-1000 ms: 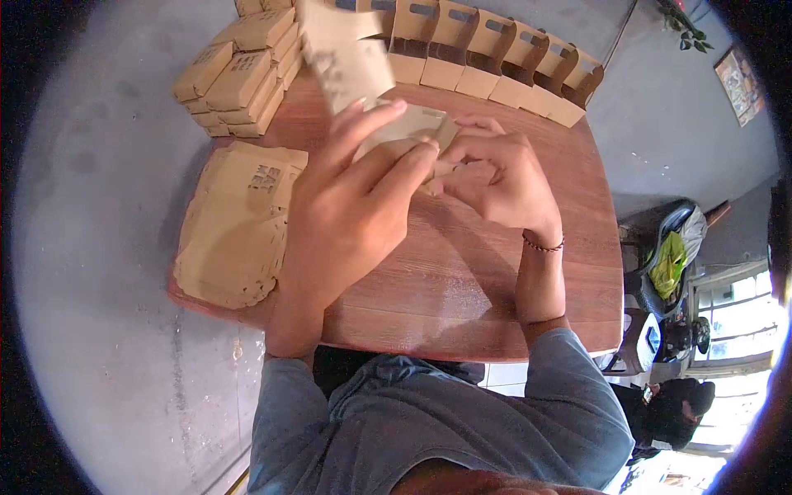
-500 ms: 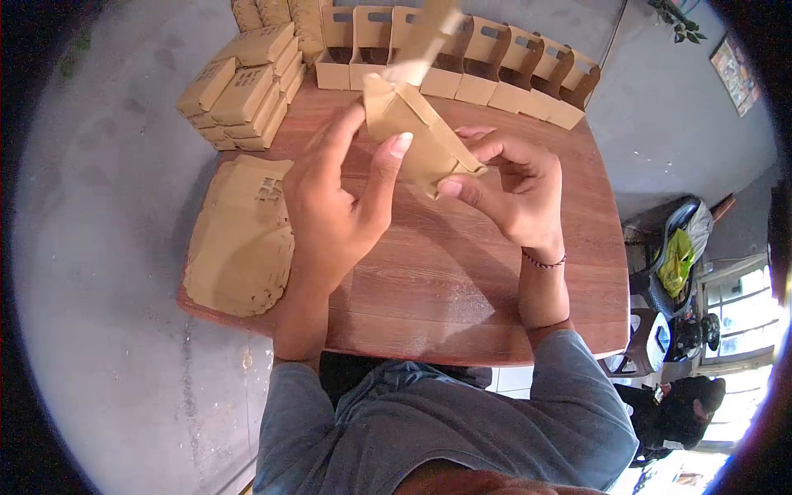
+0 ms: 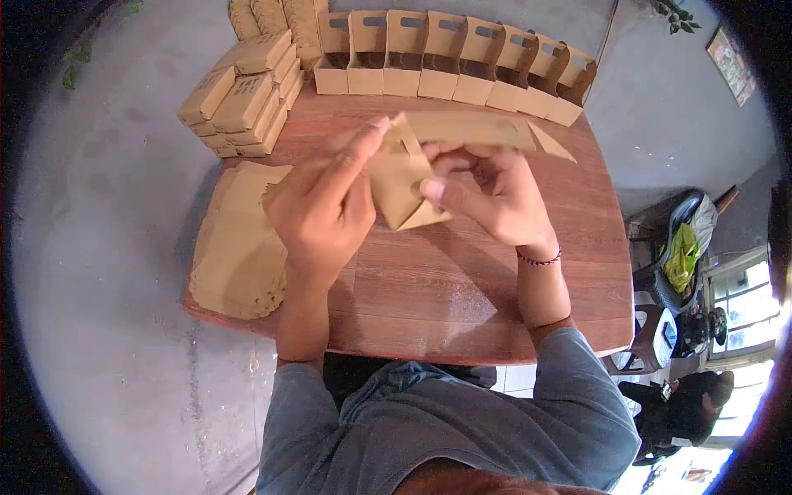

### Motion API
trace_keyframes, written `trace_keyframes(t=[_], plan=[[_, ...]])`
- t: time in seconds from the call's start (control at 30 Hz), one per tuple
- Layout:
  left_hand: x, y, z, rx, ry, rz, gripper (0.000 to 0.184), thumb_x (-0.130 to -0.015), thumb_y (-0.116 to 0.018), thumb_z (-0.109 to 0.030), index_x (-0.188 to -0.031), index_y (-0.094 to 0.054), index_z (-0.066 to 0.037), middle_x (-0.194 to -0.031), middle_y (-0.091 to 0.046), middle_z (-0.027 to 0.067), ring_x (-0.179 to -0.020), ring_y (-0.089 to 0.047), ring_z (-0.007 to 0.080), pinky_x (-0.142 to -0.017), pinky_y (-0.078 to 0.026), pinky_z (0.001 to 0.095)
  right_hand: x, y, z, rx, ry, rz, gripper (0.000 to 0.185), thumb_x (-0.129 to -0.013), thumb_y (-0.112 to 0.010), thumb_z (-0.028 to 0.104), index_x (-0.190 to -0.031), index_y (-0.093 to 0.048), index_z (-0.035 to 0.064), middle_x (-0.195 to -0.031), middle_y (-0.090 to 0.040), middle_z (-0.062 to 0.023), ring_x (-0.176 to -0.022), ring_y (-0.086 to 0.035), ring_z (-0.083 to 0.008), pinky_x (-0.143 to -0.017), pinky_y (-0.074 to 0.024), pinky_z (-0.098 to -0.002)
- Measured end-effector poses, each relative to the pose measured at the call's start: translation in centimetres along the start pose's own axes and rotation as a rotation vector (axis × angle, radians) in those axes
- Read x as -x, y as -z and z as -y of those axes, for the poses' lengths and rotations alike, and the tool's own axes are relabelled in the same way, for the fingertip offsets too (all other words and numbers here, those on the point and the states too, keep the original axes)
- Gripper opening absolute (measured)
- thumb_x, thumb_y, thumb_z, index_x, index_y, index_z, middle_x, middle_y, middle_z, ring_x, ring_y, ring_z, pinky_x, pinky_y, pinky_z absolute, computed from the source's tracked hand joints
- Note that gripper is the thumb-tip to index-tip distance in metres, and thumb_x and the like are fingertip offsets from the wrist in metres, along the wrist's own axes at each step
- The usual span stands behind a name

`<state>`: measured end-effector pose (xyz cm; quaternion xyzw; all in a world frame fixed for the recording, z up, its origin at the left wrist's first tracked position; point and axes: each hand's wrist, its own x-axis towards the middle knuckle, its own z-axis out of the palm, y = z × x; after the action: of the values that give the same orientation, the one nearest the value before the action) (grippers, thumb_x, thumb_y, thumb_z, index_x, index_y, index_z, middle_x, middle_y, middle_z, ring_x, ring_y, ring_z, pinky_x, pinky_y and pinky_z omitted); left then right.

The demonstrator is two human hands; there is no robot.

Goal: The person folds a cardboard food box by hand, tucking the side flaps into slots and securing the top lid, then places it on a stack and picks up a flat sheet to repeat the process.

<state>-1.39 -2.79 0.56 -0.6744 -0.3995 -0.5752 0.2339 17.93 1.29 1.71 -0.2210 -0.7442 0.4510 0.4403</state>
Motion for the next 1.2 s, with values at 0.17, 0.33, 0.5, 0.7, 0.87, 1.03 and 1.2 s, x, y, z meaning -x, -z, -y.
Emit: trace_keyframes(t=[0.17,0.33,0.5,0.7,0.87,1.03,1.2], plan=[[-0.1,-0.6,-0.2,0.034,-0.064,0.011,0.037,-0.073,-0.067,0.010,-0.105,-0.073,-0.006,-0.092,-0.074,0.0079,-0.074,-0.071,0.0190,-0.061,-0.055,0.0280,-0.2,0.0,-0.4,-0.064,-0.086,-0.054,0.024,-0.090,-0.072,0.015,-0.106,-0.066,-0.0021,-0.090,-0.068,-0.0040,-0.083,-0.060,-0.0085,-0.069,-0.0490,-0.0246],[-0.3,0.5,-0.5,0.141,-0.071,0.157,0.027,-0.074,-0.068,0.014,-0.095,-0.072,-0.002,-0.094,-0.073,0.0130,-0.082,-0.073,0.0261,-0.069,-0.058,0.0321,-0.1,0.0,0.1,-0.209,-0.141,-0.019,0.021,-0.092,-0.068,0.012,-0.106,-0.066,-0.0032,-0.089,-0.067,-0.0023,-0.080,-0.059,-0.0070,-0.067,-0.0467,-0.0229],[-0.4,0.9,-0.4,0.186,-0.079,0.229,0.024,-0.073,-0.070,0.012,-0.091,-0.070,-0.003,-0.093,-0.072,0.0115,-0.081,-0.072,0.0256,-0.069,-0.057,0.0320,-0.1,0.1,-0.5,-0.270,-0.194,0.027,0.017,-0.093,-0.066,0.012,-0.103,-0.065,-0.0018,-0.087,-0.066,-0.0014,-0.080,-0.059,-0.0070,-0.068,-0.0458,-0.0225],[-0.7,1.4,-0.7,0.173,-0.056,0.288,0.023,-0.071,-0.069,0.012,-0.088,-0.069,-0.004,-0.093,-0.072,0.0099,-0.080,-0.071,0.0253,-0.069,-0.057,0.0319,0.0,-0.1,-0.7,-0.326,-0.195,0.066,0.015,-0.095,-0.063,0.012,-0.103,-0.064,-0.0009,-0.089,-0.066,-0.0017,-0.082,-0.059,-0.0065,-0.072,-0.0462,-0.0226],[-0.6,1.6,-0.7,0.175,-0.066,0.255,0.023,-0.071,-0.069,0.013,-0.086,-0.070,-0.004,-0.092,-0.072,0.0094,-0.079,-0.071,0.0246,-0.068,-0.057,0.0320,0.0,0.0,-0.6,-0.322,-0.209,0.092,0.016,-0.095,-0.062,0.012,-0.103,-0.065,-0.0011,-0.092,-0.066,-0.0024,-0.086,-0.059,-0.0070,-0.076,-0.0469,-0.0235],[-0.6,1.8,-0.9,0.167,-0.065,0.257,0.024,-0.070,-0.069,0.013,-0.086,-0.071,-0.004,-0.092,-0.072,0.0090,-0.079,-0.072,0.0237,-0.067,-0.058,0.0308,0.2,-0.4,-0.7,-0.368,-0.188,0.071,0.016,-0.095,-0.063,0.014,-0.103,-0.065,-0.0003,-0.092,-0.067,-0.0019,-0.084,-0.059,-0.0063,-0.074,-0.0464,-0.0228],[-0.5,1.5,-0.8,0.177,-0.097,0.194,0.025,-0.069,-0.070,0.013,-0.087,-0.072,-0.004,-0.089,-0.072,0.0085,-0.077,-0.071,0.0225,-0.065,-0.057,0.0302,-0.1,-0.2,-1.3,-0.367,-0.191,0.059,0.014,-0.093,-0.065,0.013,-0.100,-0.066,0.0011,-0.090,-0.067,-0.0013,-0.079,-0.058,-0.0040,-0.068,-0.0439,-0.0197]])
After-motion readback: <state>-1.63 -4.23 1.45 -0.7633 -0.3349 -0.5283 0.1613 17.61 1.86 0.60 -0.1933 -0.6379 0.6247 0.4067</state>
